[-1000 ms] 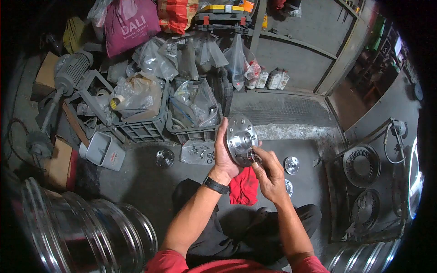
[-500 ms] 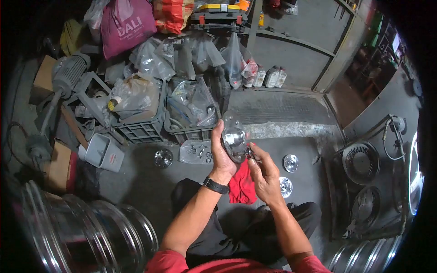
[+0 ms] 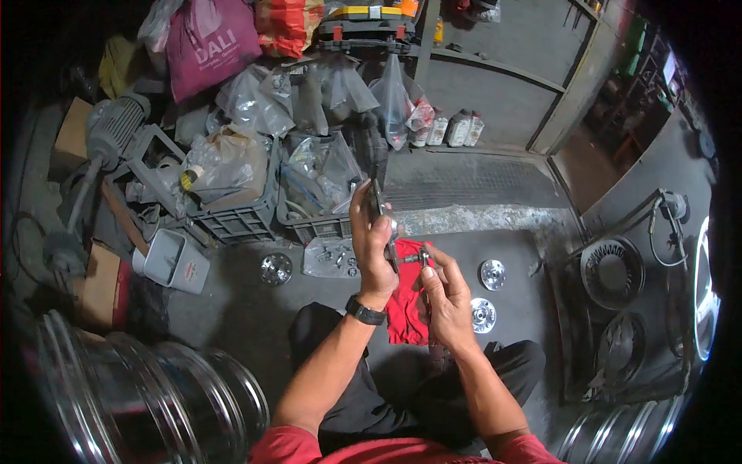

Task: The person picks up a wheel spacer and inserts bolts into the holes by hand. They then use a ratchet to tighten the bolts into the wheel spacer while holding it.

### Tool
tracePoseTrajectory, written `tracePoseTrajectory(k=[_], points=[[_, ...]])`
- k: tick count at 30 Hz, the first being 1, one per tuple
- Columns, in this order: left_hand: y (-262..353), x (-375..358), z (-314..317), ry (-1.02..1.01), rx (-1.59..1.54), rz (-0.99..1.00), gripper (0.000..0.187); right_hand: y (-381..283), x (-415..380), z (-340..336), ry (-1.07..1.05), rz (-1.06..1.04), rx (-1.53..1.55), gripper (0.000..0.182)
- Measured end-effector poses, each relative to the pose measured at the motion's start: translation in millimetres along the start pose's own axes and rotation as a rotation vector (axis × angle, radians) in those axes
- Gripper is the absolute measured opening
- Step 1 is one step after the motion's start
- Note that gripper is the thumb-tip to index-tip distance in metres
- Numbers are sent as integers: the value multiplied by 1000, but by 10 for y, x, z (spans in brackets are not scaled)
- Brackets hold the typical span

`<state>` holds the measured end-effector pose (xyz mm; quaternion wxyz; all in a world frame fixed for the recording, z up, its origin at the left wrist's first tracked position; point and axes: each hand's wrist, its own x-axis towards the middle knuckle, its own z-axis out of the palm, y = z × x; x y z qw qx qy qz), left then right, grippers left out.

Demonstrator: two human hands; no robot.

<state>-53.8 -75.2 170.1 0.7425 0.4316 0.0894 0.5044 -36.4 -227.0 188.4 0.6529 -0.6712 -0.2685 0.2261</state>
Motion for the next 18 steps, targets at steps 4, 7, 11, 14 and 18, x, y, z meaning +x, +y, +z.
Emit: tracePoseTrajectory(k=[4, 7, 11, 14, 18], points=[[35, 7, -13, -32, 90, 82, 81, -121, -33, 0, -38, 122, 124, 41], [23, 6, -18, -41, 145, 146, 84, -140, -42, -11, -53, 142, 187, 42], [39, 1, -21, -44, 159, 198, 86, -119, -41, -14, -52, 152, 195, 42], [28, 9, -13, -65, 184, 226, 85, -111, -38, -35, -68, 166, 236, 42], [-4, 6, -18, -52, 151, 146, 82, -66, -60, -4, -20, 136, 159, 42]])
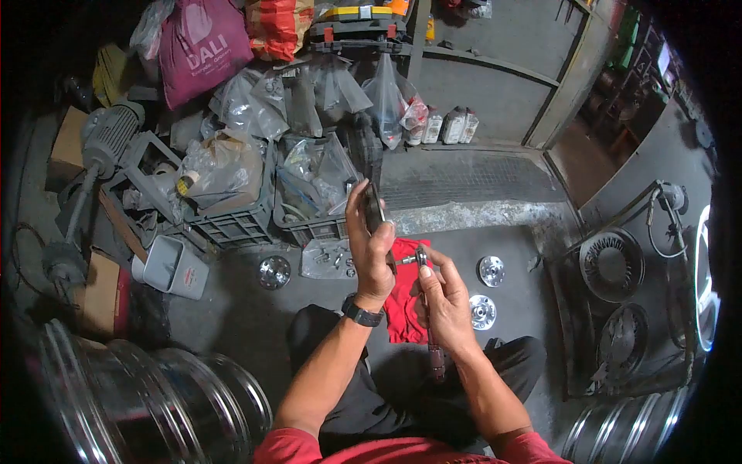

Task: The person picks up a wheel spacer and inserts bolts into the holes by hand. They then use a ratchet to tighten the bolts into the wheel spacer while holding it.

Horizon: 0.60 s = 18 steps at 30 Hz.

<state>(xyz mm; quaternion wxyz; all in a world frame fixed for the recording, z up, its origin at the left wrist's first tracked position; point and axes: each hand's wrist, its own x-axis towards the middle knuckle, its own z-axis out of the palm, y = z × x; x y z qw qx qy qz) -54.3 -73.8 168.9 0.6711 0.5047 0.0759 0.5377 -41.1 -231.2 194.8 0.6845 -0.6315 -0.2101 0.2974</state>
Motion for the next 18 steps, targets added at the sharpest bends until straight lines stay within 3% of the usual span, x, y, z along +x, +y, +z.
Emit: tracePoseTrajectory(k=[1, 3, 4, 5, 7, 8, 11, 14, 16, 18], points=[[5, -12, 14, -1, 0, 2, 82, 22, 8, 7, 38, -29, -69, 41], [18, -50, 52, 104, -262, -316, 76, 87, 10, 20, 84, -129, -233, 40], [4, -33, 62, 186, -334, -434, 63, 118, 16, 23, 132, -224, -399, 40], [5, -16, 47, 186, -335, -433, 63, 136, 34, 19, 131, -225, -399, 40], [24, 29, 9, 108, -645, -799, 50, 163, 86, 3, 113, -495, -491, 40], [14, 65, 30, 116, -692, -902, 46, 173, 127, -33, 112, -496, -492, 40], [-7, 42, 15, 74, -749, -1024, 46, 183, 180, -172, 30, -669, -666, 43], [111, 35, 76, 88, -723, -1003, 44, 185, 182, -194, 16, -601, -685, 44], [47, 23, 65, 94, -712, -975, 43, 207, 157, -152, 51, -456, -530, 44], [-95, 29, -20, 67, -736, -859, 49, 216, 147, -101, 56, -447, -491, 43]])
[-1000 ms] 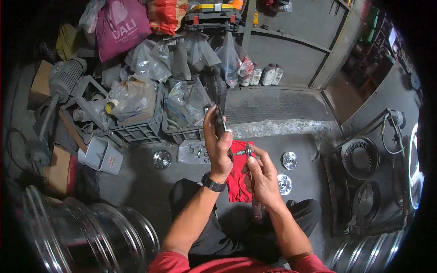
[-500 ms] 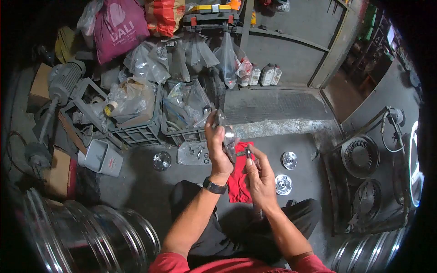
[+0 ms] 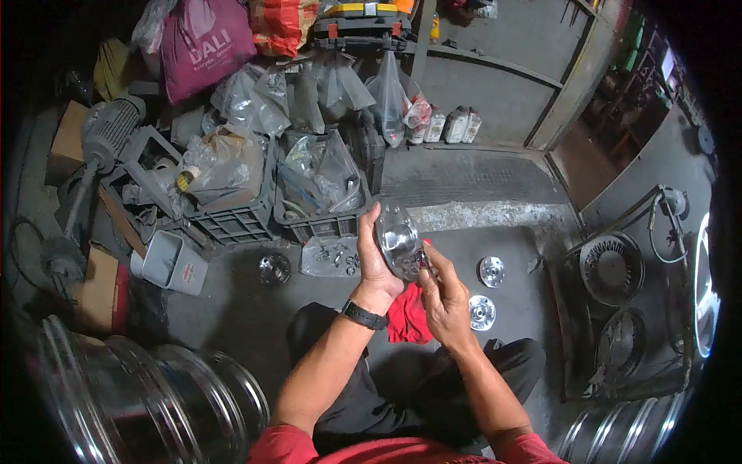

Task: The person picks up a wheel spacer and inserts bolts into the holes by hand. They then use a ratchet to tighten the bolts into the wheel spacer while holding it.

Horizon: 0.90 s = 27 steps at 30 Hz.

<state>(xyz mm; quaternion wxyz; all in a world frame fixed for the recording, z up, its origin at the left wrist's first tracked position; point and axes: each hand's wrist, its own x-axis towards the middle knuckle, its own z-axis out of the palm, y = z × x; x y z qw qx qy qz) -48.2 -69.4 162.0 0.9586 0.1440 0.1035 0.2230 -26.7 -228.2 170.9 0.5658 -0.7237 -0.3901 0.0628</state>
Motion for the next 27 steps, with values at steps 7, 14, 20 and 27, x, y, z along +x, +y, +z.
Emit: tracePoseTrajectory(k=[7, 14, 20, 27], points=[[1, -88, 87, 110, 28, 147, 49, -125, 23, 13, -17, 28, 30, 42], [-62, -20, 41, 147, 82, 305, 45, -103, 21, 62, 53, -12, -13, 38], [-91, -42, 36, 216, 140, 405, 45, -126, -13, 37, 3, 212, 83, 40], [-43, -158, 137, 121, 351, 516, 63, -153, -23, 50, 21, 235, 150, 39]])
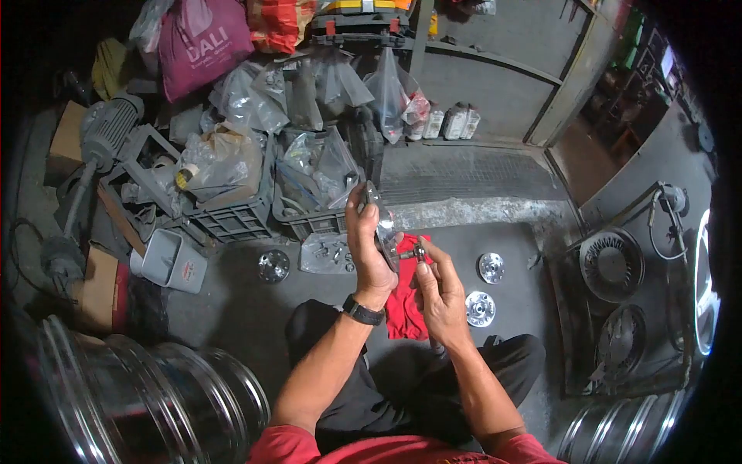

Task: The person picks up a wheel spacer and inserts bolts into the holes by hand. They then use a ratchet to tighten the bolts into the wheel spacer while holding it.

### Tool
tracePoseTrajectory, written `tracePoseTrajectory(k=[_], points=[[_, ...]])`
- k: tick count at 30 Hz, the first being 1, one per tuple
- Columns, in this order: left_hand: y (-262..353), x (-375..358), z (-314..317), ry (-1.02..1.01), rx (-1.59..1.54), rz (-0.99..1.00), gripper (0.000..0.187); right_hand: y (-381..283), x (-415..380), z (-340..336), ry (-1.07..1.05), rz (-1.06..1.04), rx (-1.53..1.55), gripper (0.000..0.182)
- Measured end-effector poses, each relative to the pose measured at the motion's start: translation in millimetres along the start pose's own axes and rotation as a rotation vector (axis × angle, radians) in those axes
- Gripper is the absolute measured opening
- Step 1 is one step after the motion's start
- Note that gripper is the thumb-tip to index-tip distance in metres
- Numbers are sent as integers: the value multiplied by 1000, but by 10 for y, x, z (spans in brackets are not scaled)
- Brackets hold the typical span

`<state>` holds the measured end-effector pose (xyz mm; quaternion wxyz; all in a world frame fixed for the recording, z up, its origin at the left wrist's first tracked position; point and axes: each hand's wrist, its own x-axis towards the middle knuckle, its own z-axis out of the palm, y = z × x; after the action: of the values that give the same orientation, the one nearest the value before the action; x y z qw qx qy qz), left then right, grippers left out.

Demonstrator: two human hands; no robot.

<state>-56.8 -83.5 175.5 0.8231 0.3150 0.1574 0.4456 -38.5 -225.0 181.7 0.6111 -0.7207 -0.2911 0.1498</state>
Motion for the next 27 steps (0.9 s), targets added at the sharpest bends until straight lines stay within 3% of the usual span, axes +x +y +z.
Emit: tracePoseTrajectory(k=[8, 14, 17, 19, 22, 23, 25, 27], points=[[10, 20, 10, -62, 132, 138, 63, -55, -25, -12, -27, 54, 66, 41], [-48, 63, -41, -37, -29, -102, 49, 12, -35, 7, 5, 29, 20, 40], [-60, 82, -65, -31, -129, -188, 47, 36, -8, 11, 9, -97, -72, 40], [5, 68, -26, -72, -242, -347, 53, 68, 37, -21, 28, -326, -257, 41], [100, 15, 118, -65, -365, -452, 50, 159, 107, -17, 61, -448, -258, 42], [53, 46, 81, -69, -364, -452, 50, 169, 99, -17, 64, -449, -258, 42], [-45, 126, -12, -117, -394, -506, 53, 192, 60, -12, 59, -200, -77, 42], [-115, 155, -48, -106, -332, -487, 55, 135, 55, -4, 62, -154, -46, 41]])
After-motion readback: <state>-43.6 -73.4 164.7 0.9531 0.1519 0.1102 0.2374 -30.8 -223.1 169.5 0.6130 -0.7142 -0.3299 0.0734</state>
